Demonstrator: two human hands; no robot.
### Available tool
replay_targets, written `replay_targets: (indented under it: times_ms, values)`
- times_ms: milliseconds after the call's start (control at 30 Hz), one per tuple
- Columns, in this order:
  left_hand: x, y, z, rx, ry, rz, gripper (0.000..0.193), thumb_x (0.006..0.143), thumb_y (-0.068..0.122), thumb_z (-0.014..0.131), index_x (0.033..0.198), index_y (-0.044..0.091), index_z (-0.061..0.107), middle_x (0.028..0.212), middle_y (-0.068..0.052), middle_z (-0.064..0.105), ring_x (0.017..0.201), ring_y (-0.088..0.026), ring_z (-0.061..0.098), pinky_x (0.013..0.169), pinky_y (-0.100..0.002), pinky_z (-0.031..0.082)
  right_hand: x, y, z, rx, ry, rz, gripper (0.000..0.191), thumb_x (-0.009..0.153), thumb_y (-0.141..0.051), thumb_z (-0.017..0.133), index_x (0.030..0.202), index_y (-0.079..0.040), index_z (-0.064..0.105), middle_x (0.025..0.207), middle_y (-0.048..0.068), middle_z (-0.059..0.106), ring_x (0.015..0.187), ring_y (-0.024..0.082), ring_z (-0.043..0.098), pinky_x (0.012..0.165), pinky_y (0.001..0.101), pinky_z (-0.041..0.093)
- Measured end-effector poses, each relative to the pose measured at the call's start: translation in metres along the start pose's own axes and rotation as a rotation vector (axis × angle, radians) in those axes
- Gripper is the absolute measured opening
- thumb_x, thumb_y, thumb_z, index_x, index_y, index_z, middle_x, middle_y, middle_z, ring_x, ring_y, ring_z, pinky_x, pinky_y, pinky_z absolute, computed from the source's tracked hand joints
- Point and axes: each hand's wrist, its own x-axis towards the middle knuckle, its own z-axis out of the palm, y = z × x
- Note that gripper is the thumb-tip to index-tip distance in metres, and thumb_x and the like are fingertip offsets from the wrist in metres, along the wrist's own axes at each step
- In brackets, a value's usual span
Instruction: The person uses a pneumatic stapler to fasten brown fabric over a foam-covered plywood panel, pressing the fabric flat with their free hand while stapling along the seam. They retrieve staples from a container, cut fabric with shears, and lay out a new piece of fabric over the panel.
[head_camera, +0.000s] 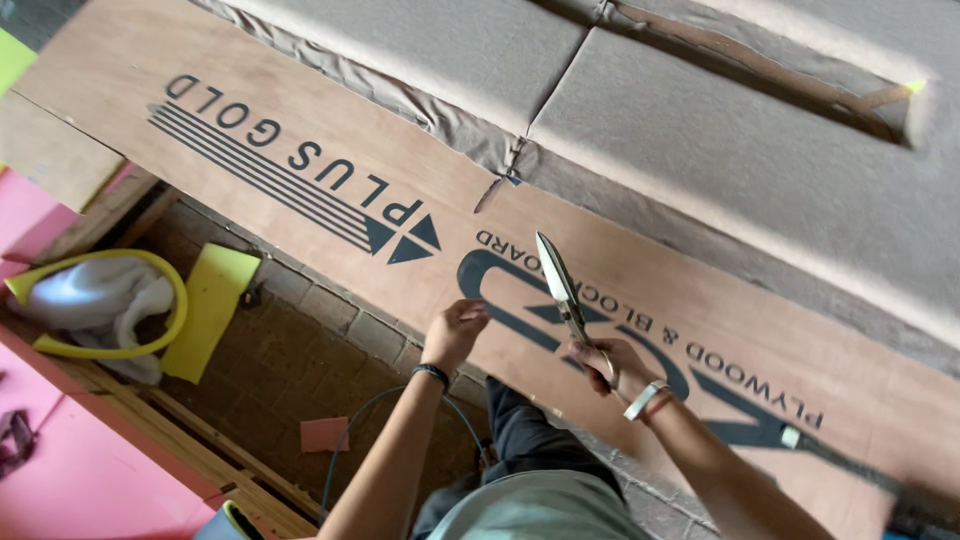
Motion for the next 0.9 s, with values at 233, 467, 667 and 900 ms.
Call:
replay_targets:
  times_ms: [233,467,667,900]
  values:
    - [0.137,0.034,0.002,0.480,0.140,0.080,0.057,0.089,0.037,0.071,0.137,0.009,0.057,0.134,-0.016,0.061,0.119,-0.035,0.060,0.094,-0.044,0.050,0.117,-0.062,-0.016,0.200,-0.258,0.037,0.053,0.093,-0.059,0.059,0.072,-0.010,0.057,0.050,-0.002,0.045,0.040,0.011,0.039,0.041,0.0265,0.032]
    - [0.247,0.045,0.021,0.756,0.144,0.005,0.031,0.104,0.038,0.058,0.123,0.016,0.065,0.125,-0.010,0.065,0.119,-0.031,0.064,0.091,-0.044,0.055,0.179,-0.074,-0.051,0.049,-0.339,0.206,0.058,0.088,-0.064,0.062,0.070,-0.010,0.055,0.053,-0.004,0.047,0.040,0.008,0.039,0.035,0.0239,0.030]
    - [0.282,0.032,0.018,0.378,-0.013,-0.248,0.018,0.096,0.025,0.060,0.102,0.013,0.072,0.089,-0.006,0.072,0.093,-0.025,0.070,0.079,-0.037,0.052,0.225,-0.083,-0.054,0.161,-0.549,0.207,0.058,0.083,-0.068,0.064,0.075,-0.010,0.059,0.057,-0.003,0.053,0.043,0.007,0.046,0.037,0.0211,0.038]
    - [0.299,0.019,0.008,-0.131,-0.281,-0.498,0.022,0.104,0.017,0.047,0.094,0.002,0.061,0.071,-0.002,0.056,0.059,-0.013,0.054,0.054,-0.031,0.048,0.265,-0.109,-0.024,0.542,-0.778,0.248,0.063,0.082,-0.071,0.067,0.080,-0.009,0.058,0.065,-0.003,0.056,0.051,0.006,0.054,0.047,0.0183,0.047]
